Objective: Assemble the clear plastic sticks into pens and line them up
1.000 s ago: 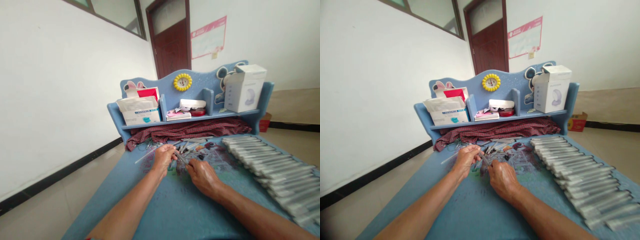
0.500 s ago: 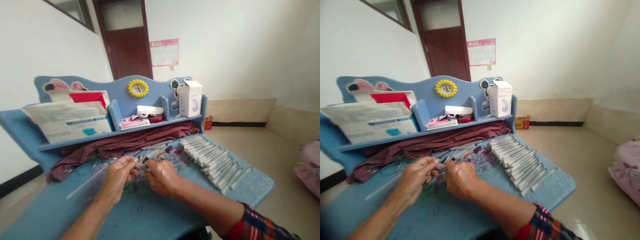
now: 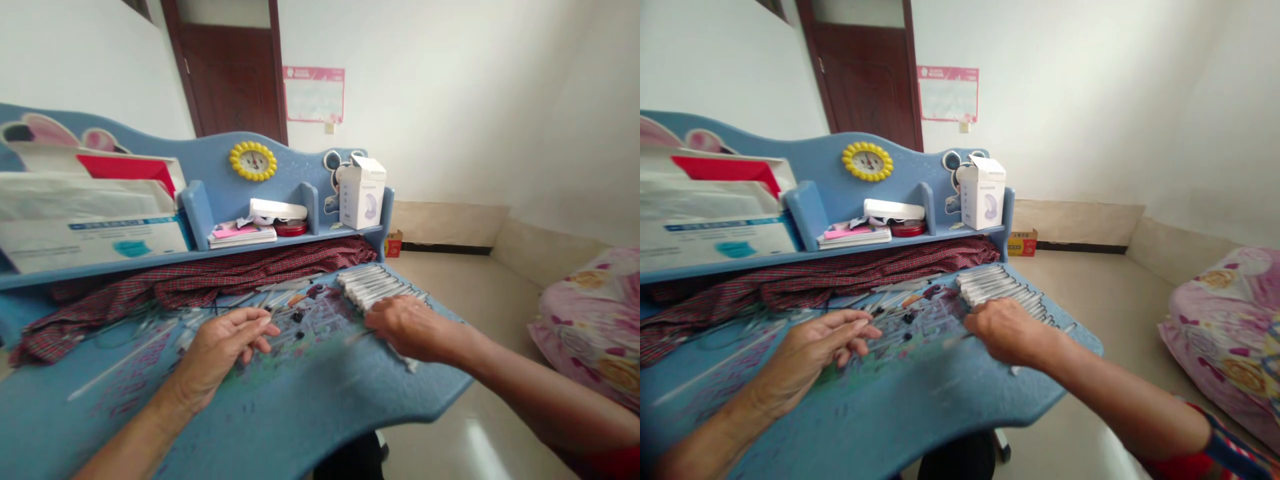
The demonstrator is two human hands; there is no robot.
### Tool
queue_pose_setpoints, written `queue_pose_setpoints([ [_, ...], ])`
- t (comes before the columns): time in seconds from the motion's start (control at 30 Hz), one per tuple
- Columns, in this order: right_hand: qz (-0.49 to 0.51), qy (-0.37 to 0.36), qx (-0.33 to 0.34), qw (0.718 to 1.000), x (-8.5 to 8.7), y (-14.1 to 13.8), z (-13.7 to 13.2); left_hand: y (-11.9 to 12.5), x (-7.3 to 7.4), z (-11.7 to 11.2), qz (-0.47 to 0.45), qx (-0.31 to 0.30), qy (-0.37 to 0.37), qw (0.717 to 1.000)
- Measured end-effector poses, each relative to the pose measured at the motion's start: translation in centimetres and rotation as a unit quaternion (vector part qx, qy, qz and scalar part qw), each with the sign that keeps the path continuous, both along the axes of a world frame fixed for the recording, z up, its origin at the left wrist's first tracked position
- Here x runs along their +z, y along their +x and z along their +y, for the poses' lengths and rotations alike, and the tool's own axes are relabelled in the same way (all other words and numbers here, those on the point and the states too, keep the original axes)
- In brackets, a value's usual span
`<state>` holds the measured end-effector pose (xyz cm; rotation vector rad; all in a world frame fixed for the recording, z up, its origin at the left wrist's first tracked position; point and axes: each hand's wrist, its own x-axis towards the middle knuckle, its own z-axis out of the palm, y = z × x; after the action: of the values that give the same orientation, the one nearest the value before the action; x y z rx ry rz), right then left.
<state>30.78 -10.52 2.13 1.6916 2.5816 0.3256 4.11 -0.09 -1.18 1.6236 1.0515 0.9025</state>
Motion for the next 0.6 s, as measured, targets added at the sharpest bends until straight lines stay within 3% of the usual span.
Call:
queue_pose_setpoints([
  [0.1,-0.051,-0.029,-0.018,0.998,-0.1,4.1,-1.2,0.0,-0.5,0.3,0.040,-0.009,0.002,0.999],
  [0.2,-0.081,-0.039,-0.024,0.996,-0.7,6.3,-1.7,0.2,-1.0,0.4,0.064,-0.030,-0.012,0.997],
  [0.6,-0.037,-0.024,-0.030,0.999,-3.2,8.0,-2.0,-0.1,-0.9,0.4,0.098,0.006,0.003,0.995],
])
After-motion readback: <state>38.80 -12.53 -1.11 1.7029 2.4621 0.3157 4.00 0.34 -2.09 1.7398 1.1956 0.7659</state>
